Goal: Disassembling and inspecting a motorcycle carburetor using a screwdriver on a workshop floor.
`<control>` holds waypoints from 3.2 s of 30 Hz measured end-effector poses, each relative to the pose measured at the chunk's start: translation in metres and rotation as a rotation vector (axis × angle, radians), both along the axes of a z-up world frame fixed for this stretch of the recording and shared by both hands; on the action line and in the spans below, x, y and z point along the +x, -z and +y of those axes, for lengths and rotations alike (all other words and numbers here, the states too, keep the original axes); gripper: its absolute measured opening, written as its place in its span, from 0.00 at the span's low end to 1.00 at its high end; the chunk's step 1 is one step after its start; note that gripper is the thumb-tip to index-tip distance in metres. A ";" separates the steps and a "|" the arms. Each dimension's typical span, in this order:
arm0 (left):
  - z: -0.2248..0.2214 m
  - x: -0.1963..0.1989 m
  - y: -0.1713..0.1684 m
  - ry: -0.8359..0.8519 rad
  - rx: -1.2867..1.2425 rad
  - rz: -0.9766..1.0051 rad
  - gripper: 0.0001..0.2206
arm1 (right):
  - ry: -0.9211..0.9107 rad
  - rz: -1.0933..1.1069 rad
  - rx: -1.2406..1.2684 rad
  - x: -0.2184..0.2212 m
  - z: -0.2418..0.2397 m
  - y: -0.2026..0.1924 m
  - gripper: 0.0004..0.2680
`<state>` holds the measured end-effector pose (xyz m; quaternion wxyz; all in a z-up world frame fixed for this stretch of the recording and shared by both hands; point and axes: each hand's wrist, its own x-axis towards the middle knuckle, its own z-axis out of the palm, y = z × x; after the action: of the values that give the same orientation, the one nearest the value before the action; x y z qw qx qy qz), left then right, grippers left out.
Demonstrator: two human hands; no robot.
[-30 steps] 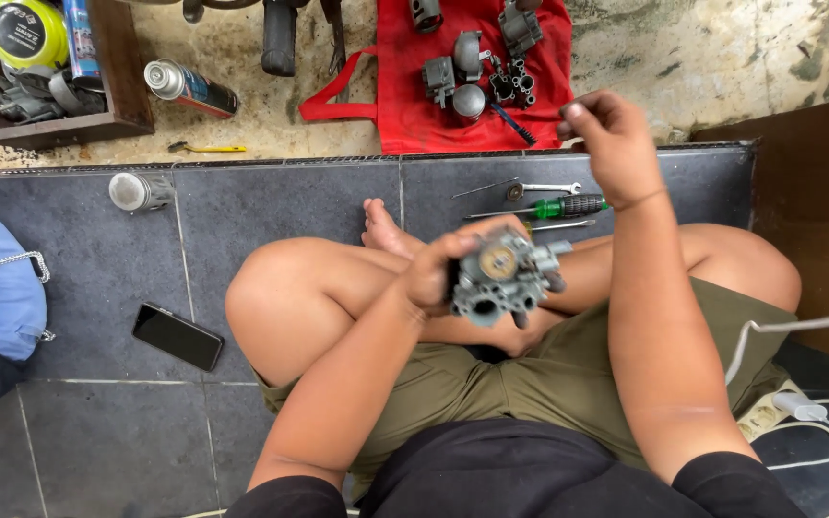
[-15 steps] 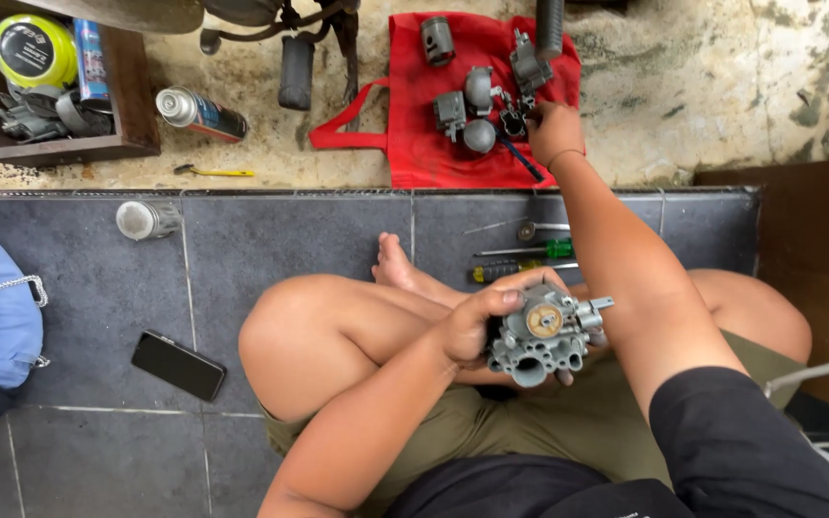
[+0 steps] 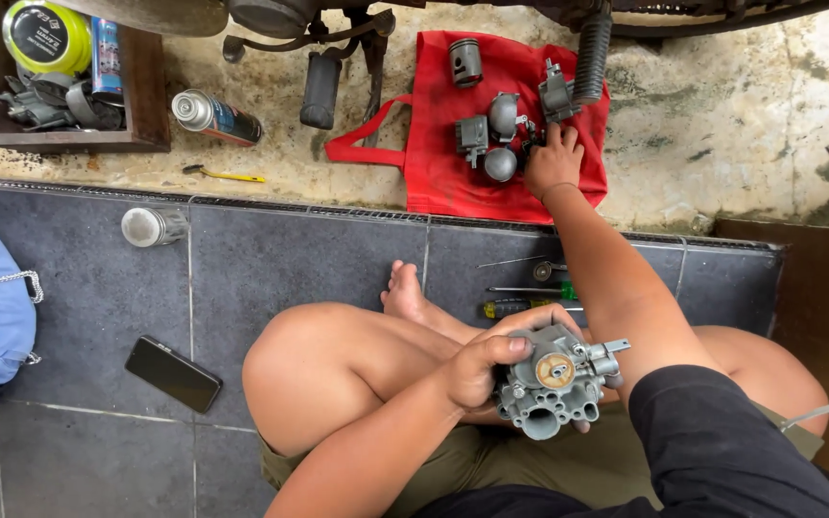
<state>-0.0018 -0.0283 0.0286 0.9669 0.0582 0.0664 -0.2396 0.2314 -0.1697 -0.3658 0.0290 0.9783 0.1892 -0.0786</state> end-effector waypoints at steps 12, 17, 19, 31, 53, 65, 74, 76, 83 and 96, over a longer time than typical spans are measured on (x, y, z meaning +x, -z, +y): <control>0.009 -0.014 0.018 0.148 -0.200 0.085 0.26 | 0.190 0.283 0.111 -0.011 0.011 -0.011 0.13; 0.012 -0.014 0.024 0.124 -0.148 0.050 0.26 | 0.192 0.319 0.103 -0.016 0.013 -0.031 0.13; 0.013 -0.012 0.024 0.127 -0.133 0.045 0.26 | 0.207 0.287 0.166 -0.016 0.011 -0.029 0.11; 0.010 -0.011 0.028 0.135 -0.150 0.046 0.24 | 0.257 0.166 0.485 -0.012 0.005 -0.020 0.07; 0.028 -0.003 0.009 -0.086 0.089 -0.047 0.38 | 0.175 0.476 0.167 -0.135 -0.090 -0.154 0.11; 0.012 -0.007 0.062 -0.035 0.120 -0.141 0.24 | 0.178 0.412 0.366 -0.135 -0.081 -0.255 0.10; -0.006 -0.003 0.046 -0.202 0.294 -0.186 0.23 | -0.179 -0.206 1.398 -0.199 -0.024 -0.439 0.08; -0.005 -0.005 0.052 -0.220 0.298 -0.169 0.23 | -0.233 -0.186 1.311 -0.204 -0.020 -0.447 0.07; 0.003 -0.005 0.026 -0.211 0.219 -0.038 0.23 | -0.097 -0.105 1.327 -0.179 -0.040 -0.416 0.03; 0.038 0.007 0.001 -0.421 0.212 0.218 0.28 | -0.122 -0.009 0.422 -0.147 -0.052 -0.206 0.03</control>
<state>0.0055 0.0096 0.0279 0.9710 0.1182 0.2056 -0.0296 0.0843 -0.2216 -0.1595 -0.1708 0.9498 0.2601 -0.0311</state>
